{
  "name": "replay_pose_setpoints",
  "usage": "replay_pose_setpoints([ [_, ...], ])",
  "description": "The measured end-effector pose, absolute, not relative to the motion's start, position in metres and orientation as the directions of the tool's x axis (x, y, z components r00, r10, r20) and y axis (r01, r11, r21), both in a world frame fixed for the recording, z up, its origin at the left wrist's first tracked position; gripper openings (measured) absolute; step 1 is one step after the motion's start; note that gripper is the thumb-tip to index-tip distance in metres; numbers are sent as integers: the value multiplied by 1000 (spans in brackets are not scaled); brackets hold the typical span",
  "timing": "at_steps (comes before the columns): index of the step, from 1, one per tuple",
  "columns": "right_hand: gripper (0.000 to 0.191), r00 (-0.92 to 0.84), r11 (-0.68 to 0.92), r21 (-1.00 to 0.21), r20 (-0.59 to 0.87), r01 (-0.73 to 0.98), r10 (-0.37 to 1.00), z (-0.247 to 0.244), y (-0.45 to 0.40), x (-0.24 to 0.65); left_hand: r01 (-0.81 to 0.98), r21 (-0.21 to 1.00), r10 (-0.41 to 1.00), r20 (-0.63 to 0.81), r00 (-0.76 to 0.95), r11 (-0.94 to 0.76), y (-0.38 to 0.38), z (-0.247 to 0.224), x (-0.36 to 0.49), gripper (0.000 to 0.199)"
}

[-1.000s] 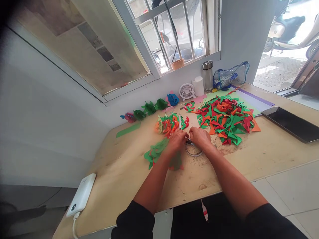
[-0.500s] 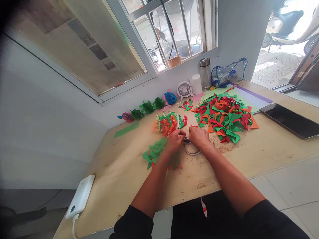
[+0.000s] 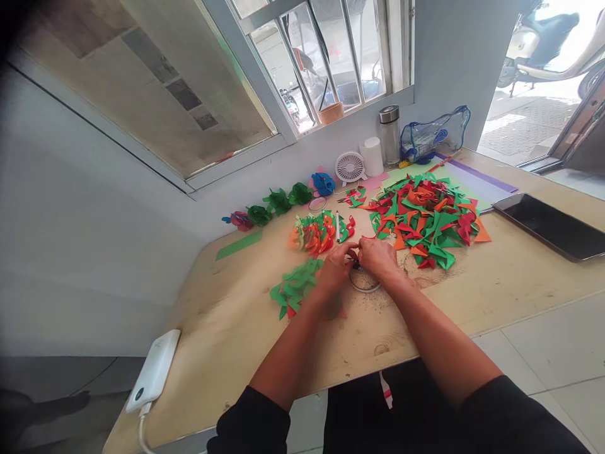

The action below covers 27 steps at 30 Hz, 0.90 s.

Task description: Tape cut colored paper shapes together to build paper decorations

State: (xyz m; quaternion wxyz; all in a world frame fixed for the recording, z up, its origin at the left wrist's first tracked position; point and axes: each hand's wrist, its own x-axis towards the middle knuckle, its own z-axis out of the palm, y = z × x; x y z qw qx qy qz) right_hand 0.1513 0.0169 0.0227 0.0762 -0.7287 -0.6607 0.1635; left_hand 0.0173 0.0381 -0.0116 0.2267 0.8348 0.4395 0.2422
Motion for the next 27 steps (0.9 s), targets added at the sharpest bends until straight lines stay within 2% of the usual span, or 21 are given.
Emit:
replay_pose_setpoints([
  [8,33,83,-124,-335,-134,934,988,22,16,151,620,582,840,239,488,-526,38,-14,17,47],
  [11,32,83,-125,-356,-131,926,988,20,18,152,563,693,881,239,409,-450,34,-10,16,46],
  [15,31,61,-98,-389,-105,916,993,19,20,153,363,880,945,238,226,-308,24,4,4,45],
  [19,30,43,-72,-417,-80,906,996,17,20,153,240,941,969,248,-8,-239,15,20,-31,41],
  [23,29,25,-37,-436,-34,899,999,16,19,150,318,922,950,278,-140,-222,6,24,-74,49],
  [27,28,4,-8,-450,-9,893,1000,17,18,146,482,846,956,289,-60,-225,-8,13,-93,65],
])
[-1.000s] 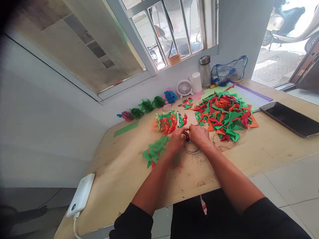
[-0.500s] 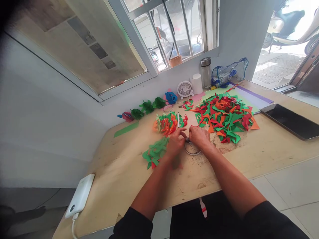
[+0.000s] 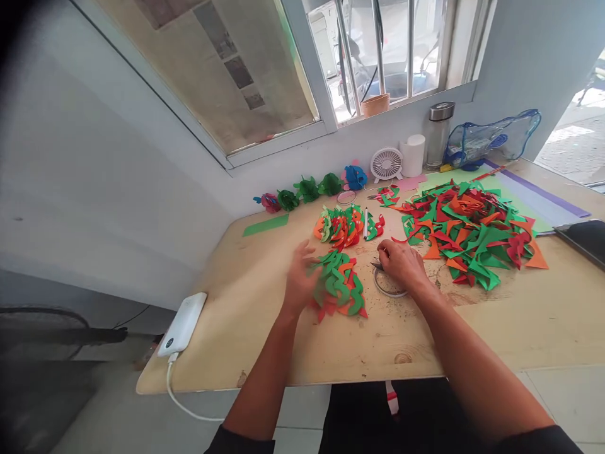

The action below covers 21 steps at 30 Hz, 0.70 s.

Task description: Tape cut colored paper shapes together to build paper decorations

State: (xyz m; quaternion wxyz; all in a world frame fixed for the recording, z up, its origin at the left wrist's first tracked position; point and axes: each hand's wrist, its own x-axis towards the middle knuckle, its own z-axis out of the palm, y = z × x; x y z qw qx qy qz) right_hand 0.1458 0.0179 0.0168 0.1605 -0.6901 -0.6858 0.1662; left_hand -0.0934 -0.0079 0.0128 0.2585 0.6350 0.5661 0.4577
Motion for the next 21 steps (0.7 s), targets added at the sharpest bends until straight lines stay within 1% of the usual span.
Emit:
replay_pose_setpoints([
  [4,29,-14,27,-474,31,880,999,17,16,143,682,673,951,283,121,-287,-14,0,-92,77],
  [6,29,-20,45,-483,55,874,998,16,16,142,730,614,946,293,142,-300,-12,-5,-91,79],
  [8,28,-21,54,-491,73,869,997,15,16,141,744,603,941,324,100,-287,-8,-9,-92,78],
  [13,27,-36,79,-506,94,859,995,13,15,140,714,650,902,427,-63,-258,-2,-6,-96,68],
  [17,28,-42,100,-523,121,847,992,14,14,140,700,644,851,516,-99,-309,-5,8,-89,66],
  [19,28,-45,119,-582,140,804,989,14,14,139,702,626,823,559,-100,-340,-8,14,-79,64],
  [21,27,-54,138,-695,141,706,989,15,14,137,691,605,799,598,-66,-396,-10,17,-65,62],
])
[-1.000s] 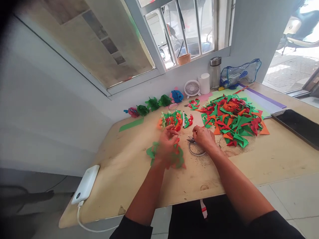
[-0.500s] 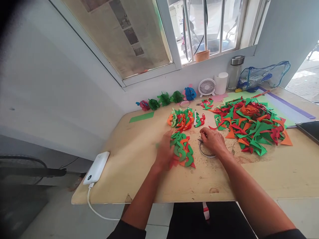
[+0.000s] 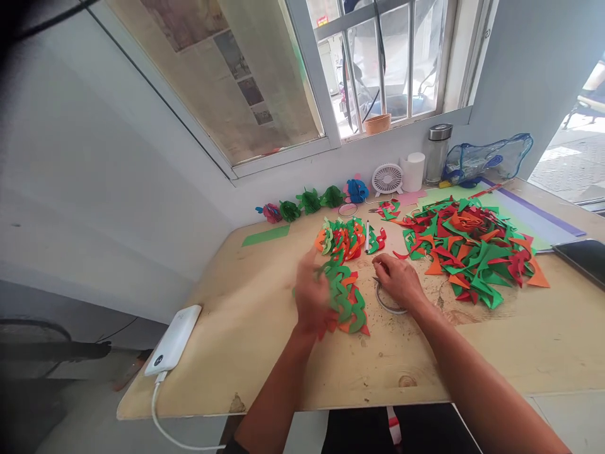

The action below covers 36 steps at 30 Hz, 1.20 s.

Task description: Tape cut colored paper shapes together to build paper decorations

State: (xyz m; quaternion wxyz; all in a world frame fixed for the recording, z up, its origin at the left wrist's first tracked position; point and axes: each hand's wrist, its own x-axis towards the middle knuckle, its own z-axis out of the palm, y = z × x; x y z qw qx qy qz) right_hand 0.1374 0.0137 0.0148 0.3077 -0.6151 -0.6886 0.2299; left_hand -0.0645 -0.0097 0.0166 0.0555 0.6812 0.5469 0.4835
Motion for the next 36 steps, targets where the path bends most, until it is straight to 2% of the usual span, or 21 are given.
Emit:
replay_pose_setpoints([
  [4,35,-101,135,-922,105,363,989,17,13,132,651,541,750,659,65,-532,-9,13,-34,63],
  [10,37,-92,40,-993,29,113,995,14,13,127,579,500,702,687,187,-644,-13,10,-12,63],
  [12,32,-94,1,-999,-3,37,996,14,13,126,511,557,722,661,203,-654,-18,13,-11,61],
  [14,28,-108,-22,-1000,-21,-13,994,15,13,126,395,689,779,614,128,-608,-20,17,-10,62],
  [17,29,-162,-39,-999,-33,-32,986,22,12,124,147,884,884,459,-84,-445,-13,23,-10,59],
  [20,30,-254,-49,-998,-40,-32,966,31,8,119,-42,951,947,300,-115,-306,-1,24,-9,59],
  [22,30,-316,-46,-999,-36,-24,948,35,5,115,-121,961,965,236,-113,-250,3,24,-8,62],
  [25,28,-387,-43,-999,-32,-21,922,37,4,112,-187,954,970,216,-109,-234,4,23,-8,65],
  [36,28,-510,-44,-998,-61,45,858,18,17,112,-253,944,975,187,-123,-213,5,20,-15,65],
])
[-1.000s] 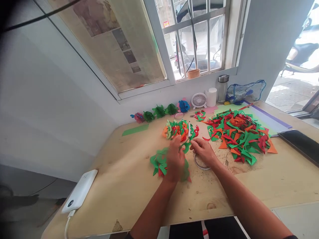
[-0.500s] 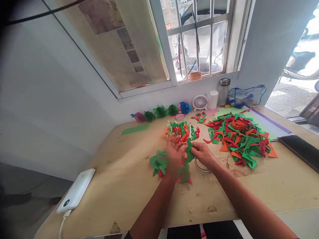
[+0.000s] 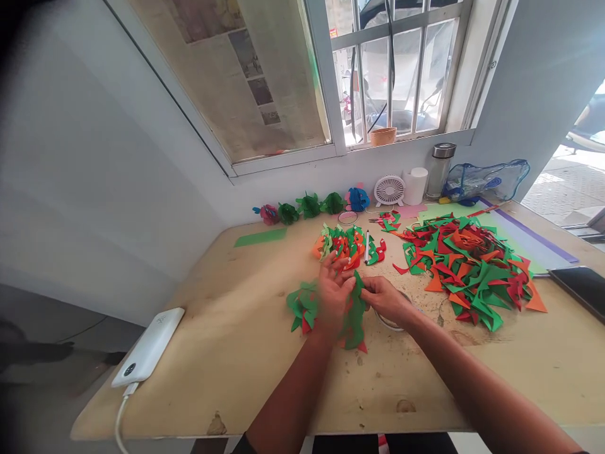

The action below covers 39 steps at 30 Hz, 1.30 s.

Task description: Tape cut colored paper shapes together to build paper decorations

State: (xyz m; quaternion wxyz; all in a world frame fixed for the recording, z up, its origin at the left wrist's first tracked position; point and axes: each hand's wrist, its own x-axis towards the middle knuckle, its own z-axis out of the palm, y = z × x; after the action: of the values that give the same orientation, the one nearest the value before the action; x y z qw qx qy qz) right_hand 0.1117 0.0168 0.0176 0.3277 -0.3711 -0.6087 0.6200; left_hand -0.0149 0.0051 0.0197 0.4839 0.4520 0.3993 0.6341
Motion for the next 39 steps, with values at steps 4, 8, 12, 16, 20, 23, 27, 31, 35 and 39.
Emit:
replay_pose_setpoints([
  [4,31,-552,-19,-998,-46,54,832,12,16,113,-282,935,974,182,-139,-215,4,14,-12,66],
  [8,31,-508,-16,-996,-60,90,859,14,19,122,-328,931,981,114,-157,-161,5,13,-14,66],
  [12,33,-246,-47,-996,-63,72,967,17,24,132,-395,912,991,67,-112,-106,5,13,-14,68],
  [16,34,-105,-74,-997,-72,-17,992,17,27,132,-446,894,999,43,-16,-45,1,12,-9,68],
  [20,34,-93,-91,-993,-84,-78,992,17,26,129,-457,889,997,49,59,-16,-1,9,-5,68],
  [23,31,-91,-104,-987,-94,-124,991,16,25,129,-451,893,994,60,89,-13,-1,8,-4,68],
  [27,30,-27,-110,-986,-108,-122,994,15,26,130,-443,896,994,63,91,-16,-2,8,-3,66],
  [31,31,-21,-113,-988,-112,-107,994,14,27,131,-433,901,994,54,97,-7,-3,9,-3,66],
  [35,30,-44,-112,-986,-108,-122,993,11,28,131,-433,901,993,53,105,-2,-4,9,-3,64],
  [39,31,-31,-97,-991,-94,-89,995,10,28,131,-415,910,993,48,110,2,-4,9,-3,65],
])
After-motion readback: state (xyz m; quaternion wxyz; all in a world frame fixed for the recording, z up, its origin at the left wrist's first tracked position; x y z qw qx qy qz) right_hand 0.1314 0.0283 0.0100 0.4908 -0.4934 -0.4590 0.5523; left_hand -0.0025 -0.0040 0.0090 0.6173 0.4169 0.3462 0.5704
